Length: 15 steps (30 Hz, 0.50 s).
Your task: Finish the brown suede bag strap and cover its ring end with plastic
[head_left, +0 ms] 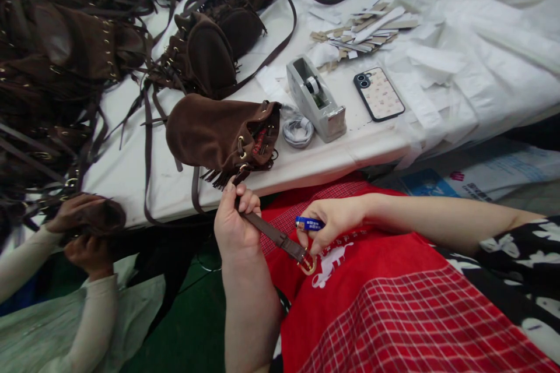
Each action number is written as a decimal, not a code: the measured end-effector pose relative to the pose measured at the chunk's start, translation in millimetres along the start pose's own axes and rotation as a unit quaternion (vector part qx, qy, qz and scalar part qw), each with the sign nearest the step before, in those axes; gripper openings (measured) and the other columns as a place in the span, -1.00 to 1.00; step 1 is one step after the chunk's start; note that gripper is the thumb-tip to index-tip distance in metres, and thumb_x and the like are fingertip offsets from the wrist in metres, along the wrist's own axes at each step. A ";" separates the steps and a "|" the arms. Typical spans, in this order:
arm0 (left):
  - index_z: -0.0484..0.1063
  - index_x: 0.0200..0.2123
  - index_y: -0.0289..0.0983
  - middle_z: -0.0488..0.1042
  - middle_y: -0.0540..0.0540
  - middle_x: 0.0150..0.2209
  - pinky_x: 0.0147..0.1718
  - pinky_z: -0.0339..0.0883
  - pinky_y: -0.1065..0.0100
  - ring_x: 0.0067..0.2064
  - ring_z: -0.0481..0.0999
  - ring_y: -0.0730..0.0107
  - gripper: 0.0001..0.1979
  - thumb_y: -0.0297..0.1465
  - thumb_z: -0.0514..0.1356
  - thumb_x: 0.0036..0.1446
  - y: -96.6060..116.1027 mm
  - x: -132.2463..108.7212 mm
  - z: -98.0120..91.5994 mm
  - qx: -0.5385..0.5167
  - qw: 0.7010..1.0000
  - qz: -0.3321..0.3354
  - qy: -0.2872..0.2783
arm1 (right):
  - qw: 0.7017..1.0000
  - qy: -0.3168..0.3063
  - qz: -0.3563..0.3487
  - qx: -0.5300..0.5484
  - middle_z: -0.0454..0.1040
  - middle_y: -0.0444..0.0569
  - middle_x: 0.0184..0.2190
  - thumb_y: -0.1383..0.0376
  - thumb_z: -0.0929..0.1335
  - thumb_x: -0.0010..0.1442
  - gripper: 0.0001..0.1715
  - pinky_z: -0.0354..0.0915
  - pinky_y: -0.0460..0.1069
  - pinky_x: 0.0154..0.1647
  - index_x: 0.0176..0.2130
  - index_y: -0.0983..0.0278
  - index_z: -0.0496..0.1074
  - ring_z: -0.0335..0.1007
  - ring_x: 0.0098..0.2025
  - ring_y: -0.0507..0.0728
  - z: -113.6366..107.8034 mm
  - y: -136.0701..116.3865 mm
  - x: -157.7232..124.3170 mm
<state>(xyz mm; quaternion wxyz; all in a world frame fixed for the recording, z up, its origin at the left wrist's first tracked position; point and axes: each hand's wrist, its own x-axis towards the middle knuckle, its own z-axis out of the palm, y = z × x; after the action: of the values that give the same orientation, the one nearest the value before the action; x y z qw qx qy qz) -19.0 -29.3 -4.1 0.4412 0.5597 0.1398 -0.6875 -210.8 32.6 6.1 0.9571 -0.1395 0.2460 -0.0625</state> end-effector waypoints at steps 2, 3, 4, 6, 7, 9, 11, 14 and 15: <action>0.23 -0.26 -0.41 0.17 0.04 -0.47 -0.68 -0.05 0.63 -0.62 0.01 0.75 -0.95 -0.55 0.00 0.26 -0.2 -0.5 1.8 0.001 1.000 -0.001 0.004 | 1.000 0.005 0.005 -0.001 0.33 -0.14 -0.49 0.31 0.45 0.03 -0.66 0.12 -0.21 -0.45 -0.22 0.48 0.41 0.19 -0.49 -0.12 -0.2 -0.8 0.2; 0.23 -0.26 -0.41 0.17 0.05 -0.48 -0.68 -0.05 0.63 -0.62 0.01 0.75 -0.94 -0.55 -0.01 0.27 -0.2 -1.0 2.7 -0.002 1.000 -0.001 0.006 | 1.000 0.007 0.006 -0.009 0.33 -0.14 -0.48 0.31 0.45 0.02 -0.66 0.12 -0.20 -0.44 -0.21 0.48 0.41 0.19 -0.48 -0.12 0.1 -1.6 0.0; 0.22 -0.26 -0.41 0.17 0.05 -0.48 -0.67 -0.05 0.63 -0.62 0.01 0.75 -0.93 -0.55 -0.02 0.28 -0.2 -1.5 3.6 -0.006 1.000 -0.001 0.008 | 1.000 0.011 0.006 -0.024 0.32 -0.14 -0.49 0.30 0.45 0.02 -0.64 0.11 -0.20 -0.44 -0.21 0.48 0.41 0.17 -0.49 -0.13 0.8 -2.6 -0.3; 0.21 -0.26 -0.40 0.18 0.05 -0.48 -0.67 -0.05 0.63 -0.62 0.01 0.75 -0.92 -0.55 -0.05 0.29 0.3 -2.1 4.9 -0.023 1.000 -0.006 0.011 | 0.997 0.032 0.000 -0.065 0.28 -0.17 -0.52 0.26 0.47 -0.01 -0.61 0.10 -0.19 -0.46 -0.24 0.48 0.39 0.11 -0.52 -0.13 3.0 -4.4 -0.7; 0.20 -0.26 -0.40 0.18 0.05 -0.49 -0.68 -0.05 0.63 -0.62 0.02 0.76 -0.91 -0.55 -0.06 0.29 0.7 -2.0 5.3 -0.034 0.999 -0.011 0.011 | 0.995 0.054 -0.008 -0.086 0.26 -0.19 -0.54 0.24 0.48 -0.03 -0.59 0.09 -0.18 -0.47 -0.26 0.46 0.37 0.08 -0.53 -0.13 4.4 -4.9 -0.6; 0.18 -0.27 -0.38 0.18 0.06 -0.50 -0.68 -0.05 0.63 -0.63 0.03 0.76 -0.90 -0.53 -0.09 0.31 1.9 -0.8 5.9 -0.059 0.998 -0.027 0.007 | 0.983 0.122 -0.032 -0.130 0.23 -0.19 -0.54 0.18 0.49 -0.07 -0.55 0.10 -0.17 -0.47 -0.34 0.43 0.30 0.07 -0.52 -0.11 7.6 -4.9 1.2; 0.15 -0.28 -0.37 0.18 0.06 -0.50 -0.68 -0.04 0.62 -0.64 0.04 0.76 -0.88 -0.51 -0.12 0.32 3.4 1.3 7.2 -0.088 0.995 -0.047 0.001 | 0.962 0.197 -0.054 -0.183 0.25 -0.17 -0.50 0.13 0.51 -0.12 -0.49 0.12 -0.15 -0.45 -0.36 0.41 0.26 0.11 -0.48 -0.08 11.0 -3.1 5.4; 0.12 -0.29 -0.37 0.19 0.06 -0.52 -0.67 -0.04 0.63 -0.64 0.06 0.76 -0.86 -0.51 -0.16 0.32 6.1 4.8 11.8 -0.116 0.992 -0.058 0.001 | 0.949 0.229 -0.059 -0.207 0.27 -0.15 -0.46 0.09 0.53 -0.19 -0.42 0.12 -0.14 -0.43 -0.36 0.39 0.25 0.13 -0.44 -0.06 16.5 1.8 14.7; 0.13 -0.29 -0.37 0.19 0.06 -0.52 -0.67 -0.04 0.63 -0.64 0.06 0.76 -0.86 -0.52 -0.16 0.31 7.0 5.7 14.0 -0.121 0.991 -0.054 0.003 | 0.959 0.215 -0.061 -0.175 0.28 -0.15 -0.45 0.09 0.53 -0.20 -0.41 0.12 -0.14 -0.43 -0.37 0.39 0.23 0.14 -0.44 -0.06 18.6 3.6 17.9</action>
<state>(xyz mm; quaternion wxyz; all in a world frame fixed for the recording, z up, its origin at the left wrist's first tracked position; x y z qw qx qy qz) -22.6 -45.4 -2.3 0.4673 0.4963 0.2529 -0.6866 -186.0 37.0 12.6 0.8364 -0.3029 0.4446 -0.1048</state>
